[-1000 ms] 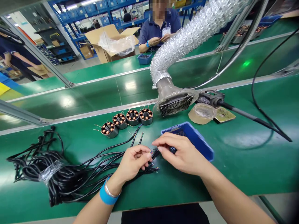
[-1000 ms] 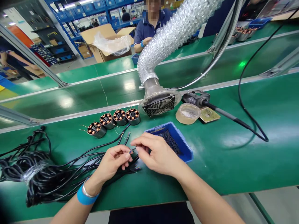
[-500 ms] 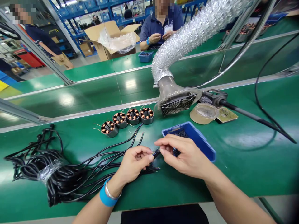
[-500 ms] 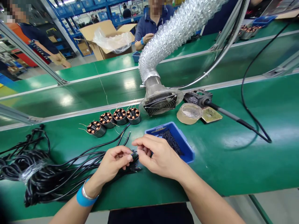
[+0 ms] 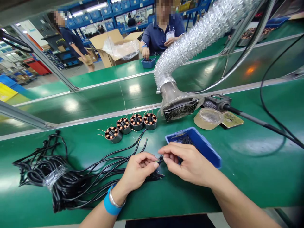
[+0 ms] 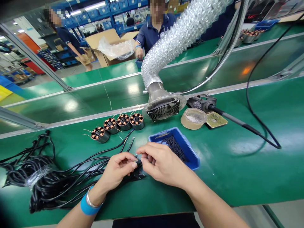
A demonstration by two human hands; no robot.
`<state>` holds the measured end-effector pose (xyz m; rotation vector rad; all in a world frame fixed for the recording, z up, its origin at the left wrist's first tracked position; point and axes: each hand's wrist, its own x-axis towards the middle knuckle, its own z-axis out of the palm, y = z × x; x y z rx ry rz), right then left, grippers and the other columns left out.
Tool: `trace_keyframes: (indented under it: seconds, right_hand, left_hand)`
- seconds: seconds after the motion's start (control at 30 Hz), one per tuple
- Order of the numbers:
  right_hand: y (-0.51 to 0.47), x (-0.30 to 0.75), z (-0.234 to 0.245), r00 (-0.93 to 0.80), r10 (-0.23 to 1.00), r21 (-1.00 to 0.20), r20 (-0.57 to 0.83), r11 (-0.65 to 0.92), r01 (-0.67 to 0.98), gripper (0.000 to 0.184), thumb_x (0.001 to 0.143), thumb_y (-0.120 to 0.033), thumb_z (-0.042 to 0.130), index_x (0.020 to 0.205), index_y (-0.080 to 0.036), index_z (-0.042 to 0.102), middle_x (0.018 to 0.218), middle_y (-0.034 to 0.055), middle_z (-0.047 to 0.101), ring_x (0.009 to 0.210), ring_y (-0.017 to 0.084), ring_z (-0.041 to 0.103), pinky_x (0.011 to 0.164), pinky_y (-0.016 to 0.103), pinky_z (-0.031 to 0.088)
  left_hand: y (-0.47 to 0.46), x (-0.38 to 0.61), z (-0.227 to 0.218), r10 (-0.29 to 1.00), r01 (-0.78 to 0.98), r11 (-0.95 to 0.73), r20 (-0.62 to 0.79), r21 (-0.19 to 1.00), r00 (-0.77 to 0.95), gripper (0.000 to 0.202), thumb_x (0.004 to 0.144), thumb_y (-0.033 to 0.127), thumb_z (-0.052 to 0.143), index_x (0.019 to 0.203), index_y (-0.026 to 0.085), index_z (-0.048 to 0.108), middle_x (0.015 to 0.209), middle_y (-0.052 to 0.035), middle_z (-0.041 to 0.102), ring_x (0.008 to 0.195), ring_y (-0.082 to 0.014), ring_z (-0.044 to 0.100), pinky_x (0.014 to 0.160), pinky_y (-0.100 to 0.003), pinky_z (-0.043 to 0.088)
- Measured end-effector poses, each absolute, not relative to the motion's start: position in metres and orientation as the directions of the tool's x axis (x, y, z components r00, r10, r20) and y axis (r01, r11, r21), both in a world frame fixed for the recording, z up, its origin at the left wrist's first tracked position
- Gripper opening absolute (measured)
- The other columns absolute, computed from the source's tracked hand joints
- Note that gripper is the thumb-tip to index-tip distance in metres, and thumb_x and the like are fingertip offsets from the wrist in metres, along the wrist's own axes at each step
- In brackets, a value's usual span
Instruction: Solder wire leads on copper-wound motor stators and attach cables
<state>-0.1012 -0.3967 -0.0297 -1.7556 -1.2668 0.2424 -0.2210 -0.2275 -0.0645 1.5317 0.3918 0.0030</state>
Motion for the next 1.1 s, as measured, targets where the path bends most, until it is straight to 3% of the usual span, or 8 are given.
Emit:
trace_keyframes:
  seconds: [0.17,0.4,0.7,0.9,1.0,1.1]
  right_hand:
    - [-0.391,-0.106,-0.032,0.441,0.849,-0.799,0.292,-0.037,0.600,0.015,0.088,-0.012,0.054,0.097,-0.017,0.064,0.080,0.0005,0.065,0.063,0.009,0.058,0.059,0.019,0.046]
    - [-0.384,-0.111,-0.041,0.477,0.782,-0.782,0.401,0.021,0.623,0.012,0.085,-0.009,0.055,0.088,-0.018,0.063,0.076,-0.0004,0.064,0.061,0.009,0.057,0.058,0.020,0.047]
    - [-0.378,-0.115,-0.049,0.436,0.686,-0.669,0.583,0.100,0.737,0.014,0.087,-0.008,0.056,0.094,-0.016,0.065,0.080,0.0034,0.068,0.069,0.013,0.062,0.065,0.023,0.049]
    - [-0.387,-0.105,-0.037,0.615,0.702,-0.872,0.360,0.019,0.489,0.009,0.085,-0.014,0.066,0.086,-0.021,0.071,0.082,-0.0009,0.073,0.072,0.011,0.066,0.069,0.020,0.050]
    - [-0.389,-0.103,-0.034,0.644,0.666,-0.885,0.376,0.053,0.463,0.008,0.087,-0.021,0.066,0.082,-0.022,0.072,0.086,0.0011,0.068,0.081,0.013,0.064,0.076,0.023,0.049]
    - [-0.387,-0.107,-0.036,0.667,0.674,-0.925,0.317,0.066,0.373,0.007,0.088,-0.024,0.065,0.083,-0.022,0.069,0.081,0.0004,0.064,0.076,0.013,0.061,0.070,0.023,0.049]
  left_hand:
    - [-0.232,-0.223,-0.065,0.272,0.171,0.071,-0.184,0.983,0.945,0.022,0.077,0.031,0.076,0.087,0.013,0.070,0.068,-0.0003,0.064,0.057,-0.0074,0.054,0.053,-0.017,0.046]
    - [-0.233,-0.224,-0.071,0.315,0.144,0.145,-0.184,0.979,0.931,0.028,0.072,0.030,0.080,0.085,0.013,0.064,0.062,0.0019,0.061,0.053,-0.0084,0.055,0.049,-0.018,0.050]
    - [-0.234,-0.223,-0.066,0.337,0.143,0.143,-0.184,0.979,0.923,0.031,0.072,0.037,0.080,0.084,0.013,0.063,0.059,0.0020,0.061,0.049,-0.0086,0.058,0.049,-0.018,0.050]
    - [-0.233,-0.225,-0.061,0.317,0.174,0.148,-0.213,0.974,0.924,0.033,0.078,0.043,0.073,0.087,0.014,0.061,0.069,-0.0037,0.071,0.054,-0.0088,0.060,0.048,-0.016,0.048]
    - [-0.233,-0.227,-0.061,0.306,0.175,0.129,-0.207,0.976,0.929,0.034,0.081,0.045,0.070,0.088,0.014,0.060,0.069,-0.0040,0.071,0.053,-0.0081,0.059,0.048,-0.015,0.046]
    - [-0.233,-0.229,-0.060,0.295,0.169,0.105,-0.193,0.980,0.936,0.033,0.083,0.046,0.068,0.088,0.014,0.060,0.069,-0.0043,0.071,0.053,-0.0082,0.059,0.048,-0.015,0.045]
